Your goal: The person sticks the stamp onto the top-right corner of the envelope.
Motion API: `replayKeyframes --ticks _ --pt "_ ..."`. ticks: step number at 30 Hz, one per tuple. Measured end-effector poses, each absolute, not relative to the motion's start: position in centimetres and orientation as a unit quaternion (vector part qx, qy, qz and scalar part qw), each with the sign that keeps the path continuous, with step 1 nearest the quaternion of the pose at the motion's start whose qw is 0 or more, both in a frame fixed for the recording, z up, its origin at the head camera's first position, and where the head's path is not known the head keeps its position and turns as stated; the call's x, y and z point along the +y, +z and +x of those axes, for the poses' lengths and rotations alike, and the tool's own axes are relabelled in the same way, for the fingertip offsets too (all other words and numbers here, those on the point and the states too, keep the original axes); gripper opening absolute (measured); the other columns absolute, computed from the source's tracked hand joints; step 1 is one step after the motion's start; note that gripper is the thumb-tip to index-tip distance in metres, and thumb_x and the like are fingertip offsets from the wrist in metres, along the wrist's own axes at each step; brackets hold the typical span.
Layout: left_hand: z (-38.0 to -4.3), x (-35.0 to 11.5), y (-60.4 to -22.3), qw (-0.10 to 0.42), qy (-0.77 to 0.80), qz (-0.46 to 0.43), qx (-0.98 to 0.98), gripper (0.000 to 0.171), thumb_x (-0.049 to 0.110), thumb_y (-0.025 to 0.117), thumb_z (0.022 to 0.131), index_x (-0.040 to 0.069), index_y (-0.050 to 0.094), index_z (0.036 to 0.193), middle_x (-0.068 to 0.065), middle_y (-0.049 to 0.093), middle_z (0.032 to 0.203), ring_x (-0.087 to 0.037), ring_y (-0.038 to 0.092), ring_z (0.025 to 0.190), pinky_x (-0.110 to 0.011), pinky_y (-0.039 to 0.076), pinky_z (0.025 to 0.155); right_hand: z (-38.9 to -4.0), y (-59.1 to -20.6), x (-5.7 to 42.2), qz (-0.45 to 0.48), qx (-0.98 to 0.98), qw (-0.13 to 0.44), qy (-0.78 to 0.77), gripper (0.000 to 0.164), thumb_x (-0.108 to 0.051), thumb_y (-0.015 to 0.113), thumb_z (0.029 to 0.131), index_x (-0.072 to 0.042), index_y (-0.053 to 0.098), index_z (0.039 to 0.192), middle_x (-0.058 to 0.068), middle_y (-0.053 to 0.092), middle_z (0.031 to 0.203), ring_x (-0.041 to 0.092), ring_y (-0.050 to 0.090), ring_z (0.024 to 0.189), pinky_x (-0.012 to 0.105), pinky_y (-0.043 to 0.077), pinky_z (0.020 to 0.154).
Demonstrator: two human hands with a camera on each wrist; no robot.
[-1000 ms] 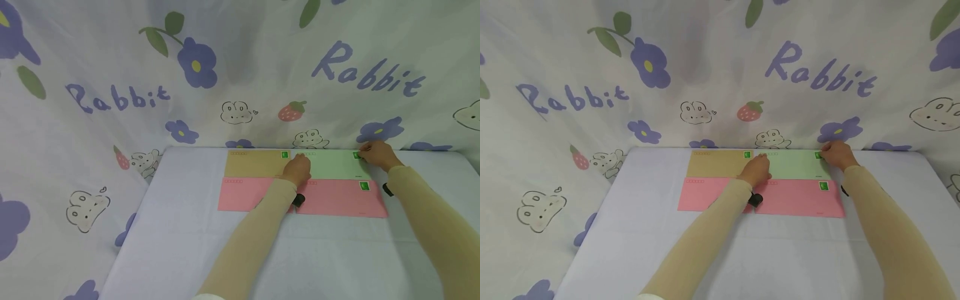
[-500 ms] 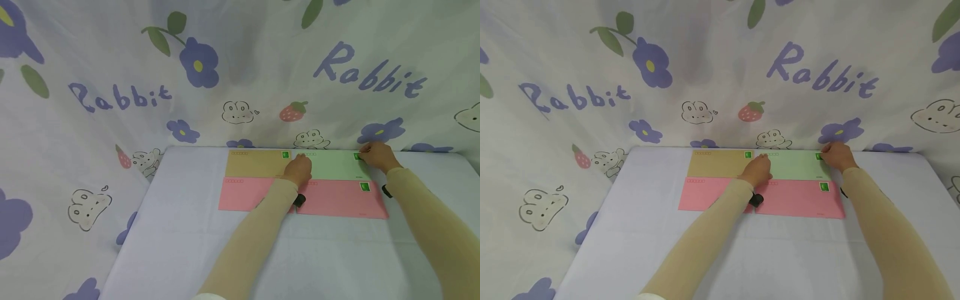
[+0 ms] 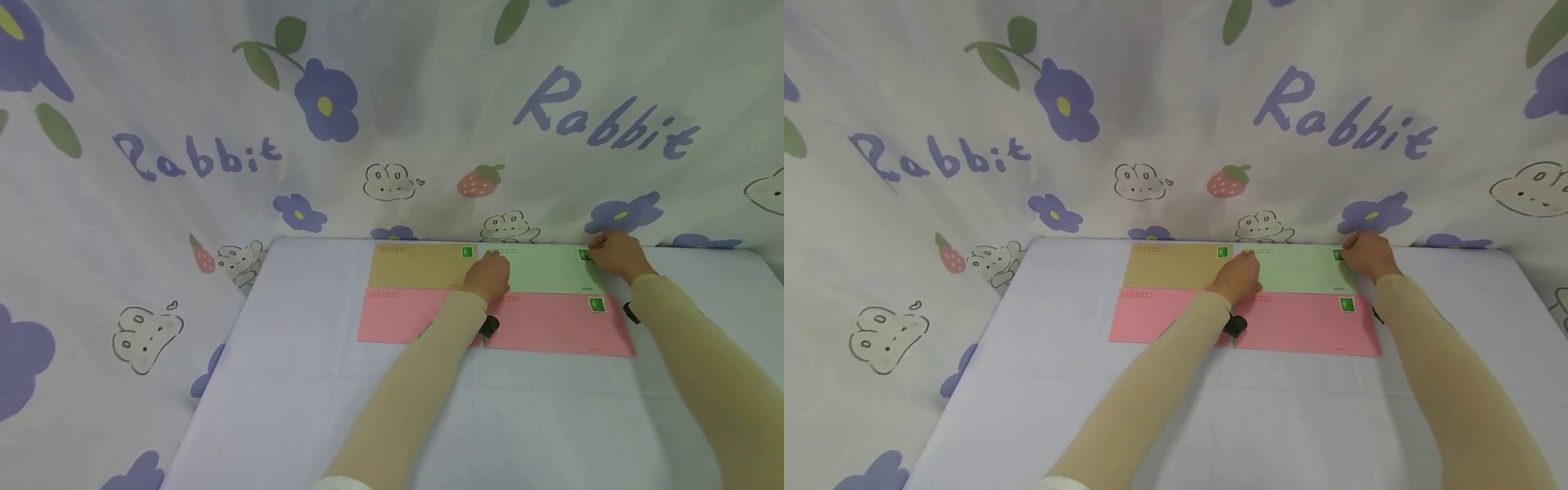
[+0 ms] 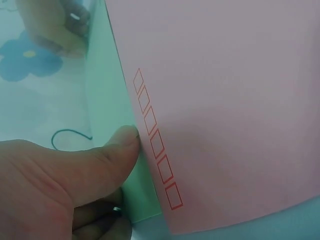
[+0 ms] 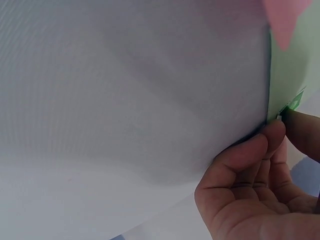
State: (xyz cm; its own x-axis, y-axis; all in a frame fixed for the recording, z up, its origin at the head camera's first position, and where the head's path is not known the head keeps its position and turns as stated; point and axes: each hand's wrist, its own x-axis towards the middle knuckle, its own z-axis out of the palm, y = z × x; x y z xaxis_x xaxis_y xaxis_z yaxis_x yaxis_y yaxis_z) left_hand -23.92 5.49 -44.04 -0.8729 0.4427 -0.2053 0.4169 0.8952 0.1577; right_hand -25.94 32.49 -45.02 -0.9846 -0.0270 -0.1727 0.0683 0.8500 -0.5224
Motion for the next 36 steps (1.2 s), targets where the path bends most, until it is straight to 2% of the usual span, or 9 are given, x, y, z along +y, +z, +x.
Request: replayKeyframes --ticks 13,21,29,36 --pt "-23.78 5.42 -43.88 0.126 0.066 0.216 0.966 0.022 0.024 0.069 0.097 0.011 0.074 0.114 -0.008 0.047 0.153 -0.018 0.038 0.145 -0.022 0.041 0.109 -25.95 -45.06 32.72 0.025 0.950 0.099 -0.294 0.045 -0.021 0.049 0.101 0.016 0.054 0.126 0.038 0.055 0.124 0.052 0.054 0.108 0.057 0.049 0.084" --pt "-23.79 5.58 -43.87 0.128 0.051 0.216 0.967 0.027 0.025 0.068 0.098 0.011 0.072 0.120 -0.007 0.047 0.153 -0.017 0.038 0.145 -0.021 0.041 0.109 -25.82 -45.12 32.95 0.033 0.944 0.112 -0.309 0.047 -0.024 0.047 0.102 0.014 0.052 0.130 0.037 0.052 0.129 0.050 0.052 0.111 0.055 0.049 0.083" --pt "-23.73 5.39 -43.65 0.120 0.056 0.224 0.965 0.019 0.024 0.068 0.098 0.011 0.074 0.111 -0.008 0.049 0.151 -0.018 0.040 0.144 -0.022 0.040 0.110 -25.57 -44.96 32.98 0.035 0.940 0.116 -0.320 0.049 -0.026 0.047 0.102 0.014 0.050 0.131 0.037 0.051 0.129 0.050 0.052 0.111 0.055 0.049 0.085" --pt "-23.41 5.44 -43.84 0.110 0.028 0.242 0.964 0.025 0.024 0.064 0.100 0.010 0.073 0.119 -0.010 0.050 0.151 -0.021 0.039 0.144 -0.022 0.037 0.112 -25.17 -44.81 32.70 0.050 0.936 0.110 -0.330 0.050 -0.027 0.048 0.101 0.014 0.047 0.130 0.036 0.050 0.128 0.049 0.051 0.111 0.056 0.048 0.086"
